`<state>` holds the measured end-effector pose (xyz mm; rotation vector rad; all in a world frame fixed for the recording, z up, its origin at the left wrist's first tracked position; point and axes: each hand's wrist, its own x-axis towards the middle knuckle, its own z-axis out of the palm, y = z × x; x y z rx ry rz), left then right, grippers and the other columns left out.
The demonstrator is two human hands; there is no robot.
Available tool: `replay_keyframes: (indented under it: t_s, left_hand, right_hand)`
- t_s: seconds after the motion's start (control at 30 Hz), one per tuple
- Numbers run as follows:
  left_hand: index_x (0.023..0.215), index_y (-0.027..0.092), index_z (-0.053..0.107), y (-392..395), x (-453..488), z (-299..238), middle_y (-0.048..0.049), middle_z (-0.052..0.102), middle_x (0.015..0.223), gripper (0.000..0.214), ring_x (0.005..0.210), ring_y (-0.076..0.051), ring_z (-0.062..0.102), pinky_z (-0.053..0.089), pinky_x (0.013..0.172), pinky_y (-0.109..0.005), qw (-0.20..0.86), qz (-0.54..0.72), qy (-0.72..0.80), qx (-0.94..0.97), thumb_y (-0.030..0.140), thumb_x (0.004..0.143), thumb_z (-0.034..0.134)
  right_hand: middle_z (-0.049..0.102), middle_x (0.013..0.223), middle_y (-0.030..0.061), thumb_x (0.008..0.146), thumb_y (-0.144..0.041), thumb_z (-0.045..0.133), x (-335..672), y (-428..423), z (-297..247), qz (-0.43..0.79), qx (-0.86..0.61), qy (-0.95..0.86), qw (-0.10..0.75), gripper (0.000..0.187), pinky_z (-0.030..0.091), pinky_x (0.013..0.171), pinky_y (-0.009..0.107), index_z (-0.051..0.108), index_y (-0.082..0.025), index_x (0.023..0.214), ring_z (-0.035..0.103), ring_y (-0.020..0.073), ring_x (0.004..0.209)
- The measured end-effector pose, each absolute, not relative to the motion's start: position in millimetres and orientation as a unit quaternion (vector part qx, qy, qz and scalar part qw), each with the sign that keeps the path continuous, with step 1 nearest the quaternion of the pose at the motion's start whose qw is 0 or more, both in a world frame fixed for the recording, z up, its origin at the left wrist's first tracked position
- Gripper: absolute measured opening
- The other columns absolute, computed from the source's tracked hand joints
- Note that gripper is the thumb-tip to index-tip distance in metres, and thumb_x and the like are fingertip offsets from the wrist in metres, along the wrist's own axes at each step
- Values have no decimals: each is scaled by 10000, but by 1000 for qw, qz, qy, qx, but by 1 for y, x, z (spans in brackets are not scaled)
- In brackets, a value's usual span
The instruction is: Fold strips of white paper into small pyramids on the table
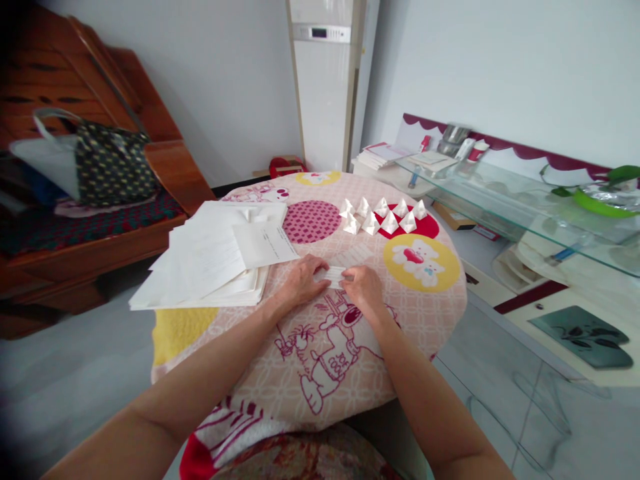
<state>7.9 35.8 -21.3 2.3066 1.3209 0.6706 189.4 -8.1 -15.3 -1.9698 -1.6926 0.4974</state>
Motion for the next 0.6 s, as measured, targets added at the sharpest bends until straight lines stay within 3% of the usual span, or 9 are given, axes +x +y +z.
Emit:
replay_keyframes:
  t_s: [0.33, 0.6]
  left_hand:
    - [1052, 152, 683, 36, 7, -28, -93, 673, 1076, 310, 1095, -250, 631, 508, 1013, -380, 206, 256, 461, 824, 161, 745, 723]
    - [1065, 167, 674, 35, 7, -28, -89, 663, 1101, 322, 1107, -251, 630, 504, 1030, -388, 201, 255, 460, 826, 141, 747, 718]
  right_hand:
    - [793, 981, 99, 768, -355, 794, 171, -12, 1, 145, -761, -607, 177, 310, 476, 743, 320, 760, -223, 1046, 720, 276, 935]
    - [775, 1028, 114, 735, -224, 746, 172, -5, 6, 163, -760, -610, 153, 337, 463, 728, 315, 730, -201, 1070, 711, 287, 963]
